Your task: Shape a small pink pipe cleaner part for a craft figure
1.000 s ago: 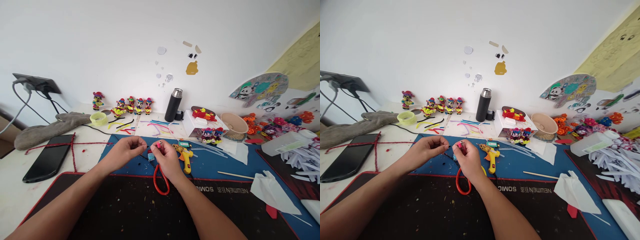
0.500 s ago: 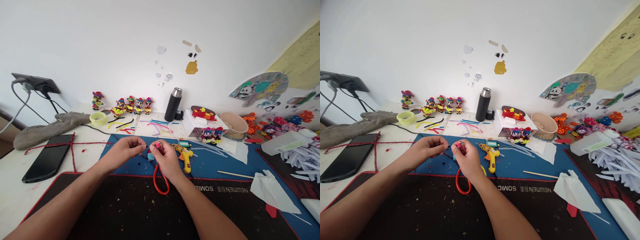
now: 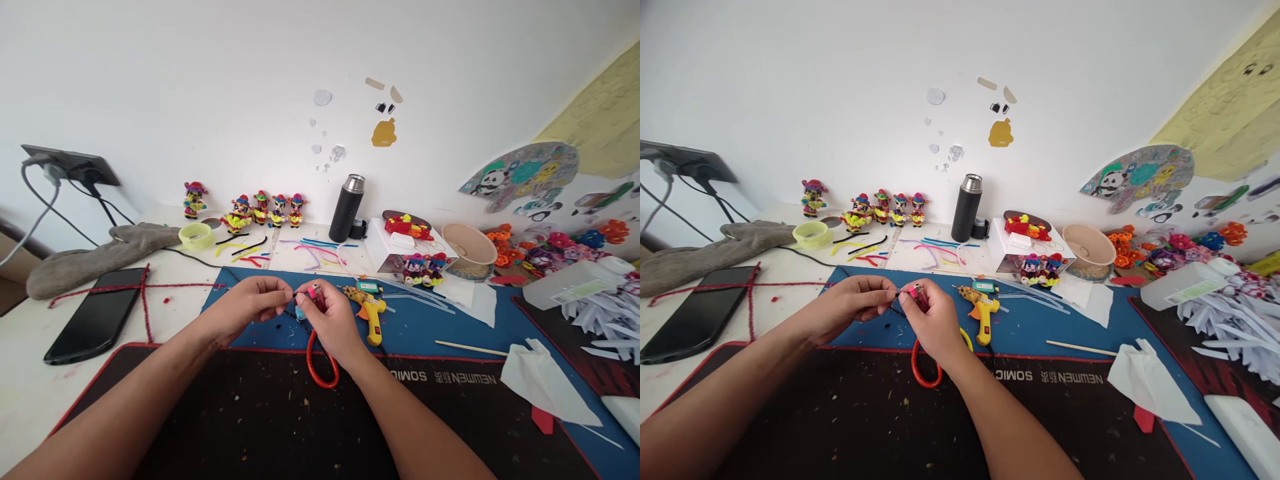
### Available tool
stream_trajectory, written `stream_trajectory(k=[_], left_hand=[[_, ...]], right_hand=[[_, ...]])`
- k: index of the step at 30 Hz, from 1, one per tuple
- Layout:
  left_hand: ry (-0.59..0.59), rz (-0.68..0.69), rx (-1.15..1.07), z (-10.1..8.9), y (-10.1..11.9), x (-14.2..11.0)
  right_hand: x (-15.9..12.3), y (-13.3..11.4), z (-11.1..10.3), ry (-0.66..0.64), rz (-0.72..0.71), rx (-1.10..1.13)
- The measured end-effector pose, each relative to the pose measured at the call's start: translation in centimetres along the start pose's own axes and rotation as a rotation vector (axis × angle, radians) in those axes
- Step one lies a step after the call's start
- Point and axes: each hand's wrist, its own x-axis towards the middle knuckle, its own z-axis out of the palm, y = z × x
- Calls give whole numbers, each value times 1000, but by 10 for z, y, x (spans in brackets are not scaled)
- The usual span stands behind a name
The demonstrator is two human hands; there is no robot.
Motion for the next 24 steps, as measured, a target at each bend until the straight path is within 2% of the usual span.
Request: stream_trajectory(k=[13, 24], left_hand=[[-36, -43, 11, 1, 1, -2], [-22, 62, 156, 0, 3, -3]], right_hand=[[-2, -2, 1, -29, 7, 21], [2, 4, -1, 13, 13, 31]])
